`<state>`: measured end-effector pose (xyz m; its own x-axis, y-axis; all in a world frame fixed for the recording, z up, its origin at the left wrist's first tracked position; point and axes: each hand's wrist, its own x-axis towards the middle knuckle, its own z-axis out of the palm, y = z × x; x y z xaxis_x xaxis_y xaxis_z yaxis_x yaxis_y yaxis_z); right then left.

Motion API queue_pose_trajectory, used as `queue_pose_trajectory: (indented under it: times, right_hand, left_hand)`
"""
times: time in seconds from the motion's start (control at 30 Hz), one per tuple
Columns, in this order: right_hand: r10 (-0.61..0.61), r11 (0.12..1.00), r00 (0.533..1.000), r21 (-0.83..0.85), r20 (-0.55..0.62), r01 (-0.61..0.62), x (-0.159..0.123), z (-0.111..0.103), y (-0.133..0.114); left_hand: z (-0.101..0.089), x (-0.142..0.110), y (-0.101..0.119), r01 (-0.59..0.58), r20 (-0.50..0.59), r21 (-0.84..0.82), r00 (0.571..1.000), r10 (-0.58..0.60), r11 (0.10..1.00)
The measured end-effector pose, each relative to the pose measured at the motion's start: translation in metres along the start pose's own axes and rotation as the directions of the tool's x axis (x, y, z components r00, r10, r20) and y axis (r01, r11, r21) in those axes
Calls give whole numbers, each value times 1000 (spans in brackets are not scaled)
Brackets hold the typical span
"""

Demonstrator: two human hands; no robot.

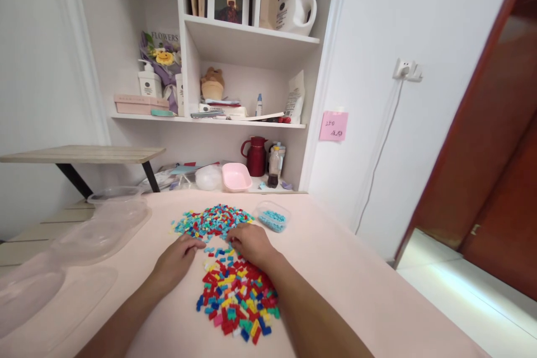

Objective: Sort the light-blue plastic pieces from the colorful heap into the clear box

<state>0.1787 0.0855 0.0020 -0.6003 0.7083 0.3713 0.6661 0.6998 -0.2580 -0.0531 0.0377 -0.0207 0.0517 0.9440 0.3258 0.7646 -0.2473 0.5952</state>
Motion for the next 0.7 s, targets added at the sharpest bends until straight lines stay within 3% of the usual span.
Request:
queue_pose_trajectory:
  times: [0.7]
  right_hand:
    - [21,1000,1000,22,-16,-21,0,4,7]
  left_hand:
    - [-2,1,1,-18,-10,-9,1000,18,1000]
